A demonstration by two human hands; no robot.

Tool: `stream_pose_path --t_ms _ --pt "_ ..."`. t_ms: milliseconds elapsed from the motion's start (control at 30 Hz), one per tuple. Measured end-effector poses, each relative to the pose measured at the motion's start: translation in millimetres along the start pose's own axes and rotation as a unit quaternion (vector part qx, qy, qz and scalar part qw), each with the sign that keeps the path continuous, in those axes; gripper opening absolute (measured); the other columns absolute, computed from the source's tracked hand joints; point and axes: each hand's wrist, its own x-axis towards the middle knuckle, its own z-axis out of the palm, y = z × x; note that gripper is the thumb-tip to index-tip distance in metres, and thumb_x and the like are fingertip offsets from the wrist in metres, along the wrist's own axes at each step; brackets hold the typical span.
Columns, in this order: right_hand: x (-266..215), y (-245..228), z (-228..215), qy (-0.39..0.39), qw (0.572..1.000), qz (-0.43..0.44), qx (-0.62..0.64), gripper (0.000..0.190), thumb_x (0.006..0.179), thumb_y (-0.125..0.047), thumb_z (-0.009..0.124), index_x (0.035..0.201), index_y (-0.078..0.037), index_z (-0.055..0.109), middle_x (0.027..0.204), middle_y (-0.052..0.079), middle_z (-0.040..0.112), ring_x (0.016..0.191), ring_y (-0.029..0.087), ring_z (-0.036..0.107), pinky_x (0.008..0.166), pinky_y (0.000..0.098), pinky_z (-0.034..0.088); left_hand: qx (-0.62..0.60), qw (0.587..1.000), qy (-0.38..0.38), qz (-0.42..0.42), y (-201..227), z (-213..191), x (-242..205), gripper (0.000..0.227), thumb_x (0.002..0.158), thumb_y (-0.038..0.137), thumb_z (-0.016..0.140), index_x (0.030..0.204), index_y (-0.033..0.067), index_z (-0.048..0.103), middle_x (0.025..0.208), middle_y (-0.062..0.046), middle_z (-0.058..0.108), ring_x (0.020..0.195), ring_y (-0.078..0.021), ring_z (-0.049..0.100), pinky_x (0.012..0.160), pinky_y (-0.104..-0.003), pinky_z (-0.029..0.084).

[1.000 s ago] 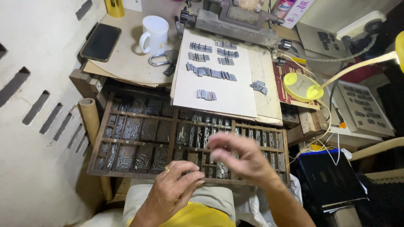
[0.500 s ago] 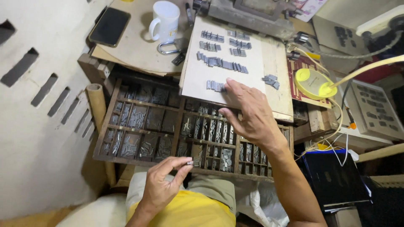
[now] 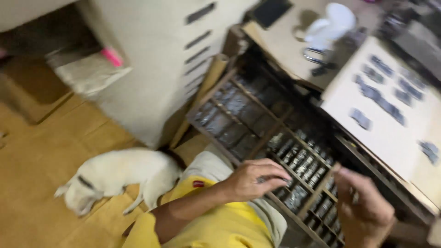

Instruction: The person sorts small metal printing type pieces from a wooden compartmentalized tray, picking them up by hand and arranging them into rows on a white sheet of paper. A white dog is visible on the floor next to the person throughout the task.

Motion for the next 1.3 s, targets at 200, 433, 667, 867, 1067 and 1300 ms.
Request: stream_pose_path --t_ms 200,433,667,867,1067,1300 --pt "-50 22 43 -0.203 0.977 -0.023 0.054 0.021 0.086 0.004 0.071 0.106 -0.003 0.075 0.099 0.01 0.079 0.085 0.015 0.079 0.085 0.024 0.068 -0.068 0.985 -0.095 -0.126 -27 4 -18 0.027 0.102 0.029 0.064 0.122 0.0123 0.07 0.115 -0.009 0.076 0.1 -0.0199 0.076 0.088 -0.03 0.065" --pt "-60 13 49 -0.124 0.991 -0.029 0.048 0.006 0.091 -0.001 0.07 0.095 -0.004 0.072 0.096 0.008 0.075 0.088 0.02 0.073 0.085 0.0324 0.057 -0.028 0.967 -0.17 -0.186 -24 -2 -21 0.025 0.094 0.032 0.071 0.113 0.0165 0.078 0.095 -0.002 0.08 0.071 -0.0078 0.068 0.065 -0.025 0.052" --pt "-74 -9 69 -0.014 0.992 0.073 0.099 0.016 0.089 0.007 0.073 0.104 0.002 0.076 0.096 0.017 0.077 0.088 0.026 0.076 0.084 0.0367 0.06 0.05 0.998 -0.033 0.034 -31 14 -30 0.02 0.093 0.006 0.075 0.113 0.0071 0.077 0.106 -0.009 0.08 0.091 -0.0233 0.078 0.084 -0.034 0.064" --pt "-94 -14 93 0.106 0.961 0.183 0.175 0.025 0.092 0.011 0.068 0.117 0.01 0.07 0.098 0.019 0.079 0.094 0.02 0.074 0.087 0.0395 0.061 0.096 0.994 0.014 0.057 -43 25 -35 0.017 0.092 0.008 0.075 0.108 0.0109 0.08 0.105 -0.005 0.081 0.091 -0.0221 0.079 0.077 -0.033 0.064" --pt "-93 -9 89 0.097 0.96 0.198 0.175 0.028 0.089 0.011 0.072 0.117 0.012 0.07 0.1 0.022 0.079 0.093 0.024 0.077 0.084 0.0385 0.063 0.051 0.998 0.049 -0.002 -48 34 -37 0.015 0.088 0.006 0.079 0.102 0.0078 0.081 0.095 -0.009 0.082 0.083 -0.0265 0.08 0.071 -0.035 0.064" --pt "-90 -7 86 0.094 0.956 0.201 0.19 0.03 0.088 0.01 0.074 0.118 0.01 0.069 0.099 0.022 0.079 0.091 0.023 0.078 0.082 0.037 0.063 0.007 0.994 0.049 -0.1 -47 38 -35 0.015 0.085 0.007 0.081 0.1 0.009 0.082 0.085 -0.009 0.081 0.075 -0.0252 0.079 0.063 -0.033 0.064"
